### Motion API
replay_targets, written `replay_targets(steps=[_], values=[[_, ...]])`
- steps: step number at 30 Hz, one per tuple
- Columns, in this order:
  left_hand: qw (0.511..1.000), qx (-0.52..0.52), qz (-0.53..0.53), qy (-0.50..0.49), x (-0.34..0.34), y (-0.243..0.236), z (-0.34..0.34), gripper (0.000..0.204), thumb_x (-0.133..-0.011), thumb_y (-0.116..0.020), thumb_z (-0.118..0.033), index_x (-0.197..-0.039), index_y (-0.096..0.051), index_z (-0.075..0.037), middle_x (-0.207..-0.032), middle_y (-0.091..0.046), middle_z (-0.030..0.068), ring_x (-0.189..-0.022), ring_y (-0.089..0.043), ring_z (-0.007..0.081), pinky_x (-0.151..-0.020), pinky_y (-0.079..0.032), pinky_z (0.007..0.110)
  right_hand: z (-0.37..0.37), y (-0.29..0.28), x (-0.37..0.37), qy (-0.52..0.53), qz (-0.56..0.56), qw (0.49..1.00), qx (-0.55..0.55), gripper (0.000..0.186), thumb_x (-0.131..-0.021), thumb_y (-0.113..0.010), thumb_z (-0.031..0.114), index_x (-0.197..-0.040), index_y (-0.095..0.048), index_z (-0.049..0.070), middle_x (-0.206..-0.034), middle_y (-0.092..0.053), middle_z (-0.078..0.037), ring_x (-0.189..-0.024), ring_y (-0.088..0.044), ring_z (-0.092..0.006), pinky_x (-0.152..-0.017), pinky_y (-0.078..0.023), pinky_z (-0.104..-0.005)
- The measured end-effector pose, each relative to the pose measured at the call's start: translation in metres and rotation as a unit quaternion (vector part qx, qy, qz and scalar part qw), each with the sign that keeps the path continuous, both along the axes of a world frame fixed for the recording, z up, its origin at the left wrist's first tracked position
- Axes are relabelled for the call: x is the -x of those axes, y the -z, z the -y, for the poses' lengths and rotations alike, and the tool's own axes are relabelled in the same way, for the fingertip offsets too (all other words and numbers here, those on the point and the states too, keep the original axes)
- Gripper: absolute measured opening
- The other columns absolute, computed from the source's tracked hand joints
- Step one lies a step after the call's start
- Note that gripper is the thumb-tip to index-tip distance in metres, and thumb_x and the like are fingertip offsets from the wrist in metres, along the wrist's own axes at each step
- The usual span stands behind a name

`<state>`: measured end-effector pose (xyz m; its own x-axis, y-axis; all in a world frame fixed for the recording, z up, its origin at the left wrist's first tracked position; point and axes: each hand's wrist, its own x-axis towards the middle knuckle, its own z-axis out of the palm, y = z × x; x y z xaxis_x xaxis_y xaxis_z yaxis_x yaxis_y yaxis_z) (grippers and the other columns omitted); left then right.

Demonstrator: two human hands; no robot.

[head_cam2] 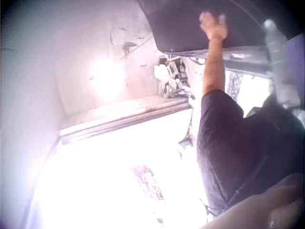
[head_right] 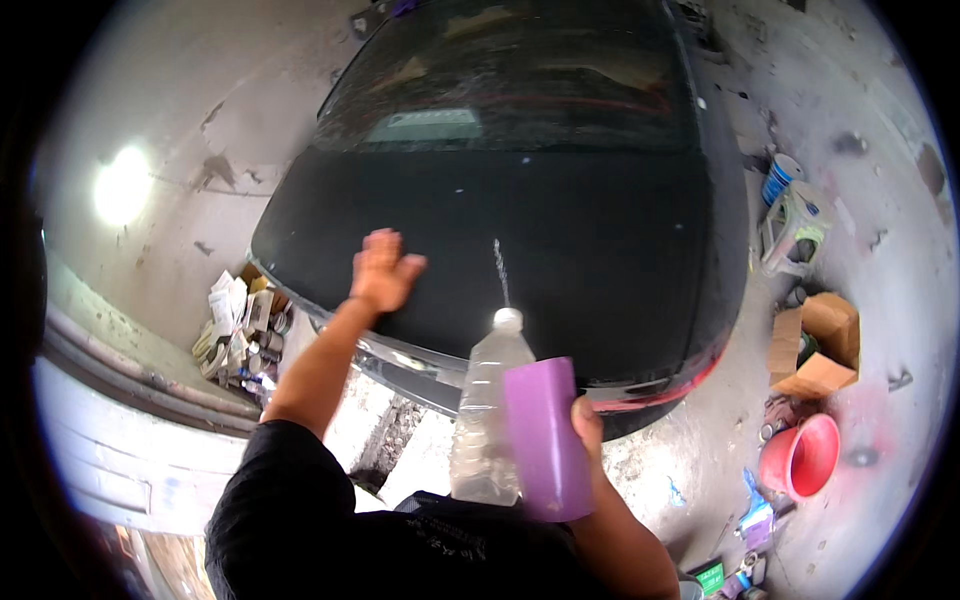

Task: The person pours water from a plastic bottle onto the trunk of a car and sands the surface using a sanding block.

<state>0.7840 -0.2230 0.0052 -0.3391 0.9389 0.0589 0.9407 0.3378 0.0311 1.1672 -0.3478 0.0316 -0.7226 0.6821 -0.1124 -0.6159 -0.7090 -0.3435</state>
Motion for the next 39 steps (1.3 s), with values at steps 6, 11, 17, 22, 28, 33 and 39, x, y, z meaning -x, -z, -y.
replay_targets(steps=[6, 11, 17, 22, 28, 33, 39], values=[[0.938, 0.010, 0.014, 0.346, -0.137, -0.011, -0.066, 0.084, -0.100, -0.032, -0.065, -0.158, -0.022, -0.005, -0.167, -0.014, 0.0124, -0.156, -0.006, 0.0283, -0.125, -0.007, 0.047, -0.017, 0.005, 0.052, 0.188, 0.096, 0.975, 0.070, 0.082, -0.095, -0.034, 0.072, -0.135, -0.054, 0.004, -0.127, -0.062, -0.015, -0.114, -0.060, -0.0305, -0.095, -0.051, -0.0462], [0.966, -0.027, 0.021, 0.257, -0.037, -0.027, -0.120, 0.084, -0.098, -0.034, -0.063, -0.158, -0.023, -0.005, -0.167, -0.017, 0.0130, -0.155, -0.010, 0.0298, -0.124, -0.009, 0.048, -0.022, 0.004, 0.128, 0.207, 0.061, 0.971, -0.102, 0.080, -0.095, -0.038, 0.071, -0.135, -0.056, 0.003, -0.130, -0.061, -0.015, -0.115, -0.060, -0.0298, -0.096, -0.051, -0.0477], [0.997, -0.067, 0.025, 0.015, 0.238, -0.013, -0.102, 0.083, -0.098, -0.035, -0.063, -0.156, -0.029, -0.003, -0.165, -0.022, 0.0142, -0.154, -0.017, 0.0282, -0.122, -0.017, 0.044, -0.012, -0.014, 0.229, 0.131, -0.007, 0.991, -0.027, 0.082, -0.098, -0.028, 0.068, -0.135, -0.055, -0.001, -0.126, -0.063, -0.019, -0.114, -0.061, -0.0330, -0.099, -0.049, -0.0469], [0.965, -0.021, 0.043, -0.257, 0.463, 0.018, 0.028, 0.092, -0.096, -0.033, -0.071, -0.154, -0.029, 0.001, -0.164, -0.021, 0.0199, -0.154, -0.013, 0.0323, -0.123, -0.017, 0.044, -0.002, -0.018, 0.298, -0.021, 0.075, 0.997, -0.018, 0.084, -0.095, -0.034, 0.070, -0.142, -0.047, 0.001, -0.134, -0.056, -0.021, -0.119, -0.058, -0.0368, -0.100, -0.049, -0.0536], [0.987, 0.013, 0.031, -0.160, 0.382, 0.022, 0.058, 0.090, -0.099, -0.027, -0.068, -0.158, -0.019, 0.000, -0.166, -0.014, 0.0178, -0.155, -0.008, 0.0304, -0.124, -0.006, 0.049, 0.028, 0.008, 0.307, -0.116, 0.054, 0.991, -0.035, 0.089, -0.089, -0.052, 0.070, -0.146, -0.041, 0.002, -0.136, -0.052, -0.026, -0.121, -0.057, -0.0422, -0.100, -0.048, -0.0591], [0.998, 0.001, 0.024, 0.050, 0.209, 0.008, 0.085, 0.091, -0.099, -0.030, -0.067, -0.156, -0.020, 0.004, -0.165, -0.014, 0.0218, -0.155, -0.010, 0.0339, -0.124, -0.008, 0.047, 0.077, 0.011, 0.259, 0.069, 0.069, 0.994, 0.040, 0.079, -0.095, -0.034, 0.068, -0.139, -0.049, 0.004, -0.128, -0.059, -0.017, -0.117, -0.060, -0.0359, -0.099, -0.050, -0.0551], [0.956, -0.118, 0.054, 0.262, 0.017, 0.022, 0.104, 0.079, -0.099, -0.041, -0.057, -0.146, -0.041, 0.006, -0.157, -0.036, 0.0240, -0.150, -0.027, 0.0346, -0.122, -0.021, 0.045, 0.104, 0.030, 0.178, 0.310, 0.214, 0.924, -0.069, 0.077, -0.100, -0.023, 0.064, -0.136, -0.053, 0.004, -0.128, -0.060, -0.019, -0.117, -0.060, -0.0358, -0.101, -0.048, -0.0539]])
